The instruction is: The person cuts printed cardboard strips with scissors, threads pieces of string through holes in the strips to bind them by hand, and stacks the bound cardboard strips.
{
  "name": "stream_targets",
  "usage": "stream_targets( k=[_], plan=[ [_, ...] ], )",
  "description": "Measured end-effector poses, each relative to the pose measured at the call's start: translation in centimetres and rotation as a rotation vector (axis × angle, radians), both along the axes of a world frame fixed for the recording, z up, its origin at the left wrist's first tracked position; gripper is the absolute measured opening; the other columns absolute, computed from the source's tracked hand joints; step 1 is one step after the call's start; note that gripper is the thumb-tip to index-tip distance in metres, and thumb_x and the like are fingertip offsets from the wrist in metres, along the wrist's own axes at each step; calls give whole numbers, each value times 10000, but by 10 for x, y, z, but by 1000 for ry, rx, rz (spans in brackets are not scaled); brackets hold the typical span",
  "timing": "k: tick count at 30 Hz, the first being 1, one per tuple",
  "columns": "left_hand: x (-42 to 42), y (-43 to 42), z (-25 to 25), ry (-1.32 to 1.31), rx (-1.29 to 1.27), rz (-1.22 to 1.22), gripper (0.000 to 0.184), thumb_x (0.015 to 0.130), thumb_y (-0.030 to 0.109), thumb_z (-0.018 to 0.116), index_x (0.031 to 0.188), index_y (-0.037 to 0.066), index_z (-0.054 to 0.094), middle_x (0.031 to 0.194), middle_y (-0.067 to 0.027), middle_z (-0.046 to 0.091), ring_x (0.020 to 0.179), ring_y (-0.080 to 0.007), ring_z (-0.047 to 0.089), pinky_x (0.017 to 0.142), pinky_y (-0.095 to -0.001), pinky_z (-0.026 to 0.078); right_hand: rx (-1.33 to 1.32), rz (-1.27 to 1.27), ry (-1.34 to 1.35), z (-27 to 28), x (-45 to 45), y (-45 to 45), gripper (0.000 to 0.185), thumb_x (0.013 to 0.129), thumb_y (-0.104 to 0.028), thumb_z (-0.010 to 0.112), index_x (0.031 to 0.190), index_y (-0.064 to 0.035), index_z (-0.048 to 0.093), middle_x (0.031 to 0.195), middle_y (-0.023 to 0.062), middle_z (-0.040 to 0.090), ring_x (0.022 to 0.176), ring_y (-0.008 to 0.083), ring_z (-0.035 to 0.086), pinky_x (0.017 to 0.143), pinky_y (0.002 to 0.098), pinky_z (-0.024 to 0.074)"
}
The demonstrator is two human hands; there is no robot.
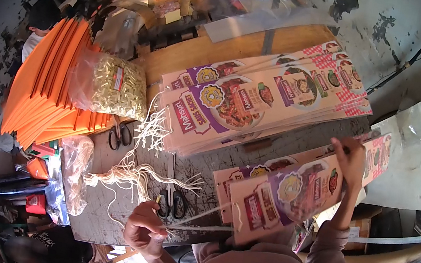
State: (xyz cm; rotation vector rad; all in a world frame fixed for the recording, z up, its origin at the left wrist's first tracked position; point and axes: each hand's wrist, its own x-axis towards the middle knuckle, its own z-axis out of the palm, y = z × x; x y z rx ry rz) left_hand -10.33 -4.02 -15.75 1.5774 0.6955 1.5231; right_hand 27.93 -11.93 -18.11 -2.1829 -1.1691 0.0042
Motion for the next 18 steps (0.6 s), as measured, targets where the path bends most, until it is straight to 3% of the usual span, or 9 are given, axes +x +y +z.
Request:
stream_targets(
  k=[6, 8, 10, 11, 12, 13, 14, 16, 18],
  plan=[
    [-19, 31, 19, 125, -152, 441, 135, 774, 129, 643, 754, 55, 531, 674, 7, 475, 653, -77, 411, 706, -259, 371, 105, 212, -213, 65, 3, 58, 407, 802, -240, 619, 566, 54, 466, 468, 144, 333, 426, 210, 301, 439, 331, 279],
    [-25, 58, 25, 195, -128, 508, 70, 820, 82, 588, 807, 32, 541, 730, -10, 506, 687, -73, 435, 667, -204, 361, 116, 295, -378, 82, -2, 101, 456, 813, -303, 598, 545, 49, 487, 458, 149, 387, 427, 241, 392, 459, 341, 333],
    [-27, 84, 25, 291, -3, 452, 126, 843, 60, 551, 958, 10, 536, 809, -38, 545, 723, -91, 467, 650, -200, 369, -40, 362, -349, 85, 1, 147, 385, 825, -369, 566, 742, 5, 597, 667, 159, 561, 621, 269, 544, 633, 371, 420],
    [-27, 88, 22, 286, -76, 397, 271, 854, 70, 550, 1111, 15, 483, 877, -66, 571, 777, -115, 508, 690, -229, 395, -32, 372, -348, 79, 1, 161, 385, 825, -369, 566, 742, 5, 597, 667, 159, 561, 621, 269, 544, 633, 371, 420],
    [-31, 87, 23, 536, -90, 429, 392, 837, 82, 579, 1193, 23, 428, 940, -104, 593, 849, -169, 562, 724, -286, 433, 28, 394, -490, 67, -1, 175, 375, 833, -399, 543, 915, -34, 575, 891, 154, 551, 805, 288, 537, 765, 410, 388],
    [-36, 85, 17, 695, -91, 400, 380, 826, 80, 588, 1174, 16, 449, 965, -117, 592, 873, -201, 574, 741, -316, 442, 91, 416, -630, 54, -5, 187, 433, 841, -429, 520, 1088, -74, 552, 1115, 149, 541, 989, 306, 530, 897, 448, 356],
    [-42, 80, 8, 853, -95, 372, 369, 816, 78, 597, 1155, 9, 469, 989, -129, 591, 898, -233, 586, 757, -347, 451, 104, 429, -630, 38, -10, 191, 433, 841, -429, 520, 1088, -74, 552, 1115, 149, 541, 989, 306, 530, 897, 448, 356],
    [-42, 60, -8, 989, -110, 241, 316, 789, 59, 609, 1092, 15, 530, 987, -138, 586, 893, -284, 591, 742, -388, 459, -126, 587, -501, 0, -21, 185, 544, 848, -452, 493, 1278, -133, 395, 1365, 133, 316, 1182, 315, 397, 1002, 530, 218],
    [-32, 44, -24, 987, -106, 126, 261, 770, 69, 625, 1027, 58, 589, 977, -109, 580, 898, -273, 572, 769, -382, 444, -59, 575, -517, -37, -37, 175, 525, 845, -427, 510, 1266, -129, 408, 1367, 128, 318, 1199, 311, 388, 1007, 547, 202]
  ],
)
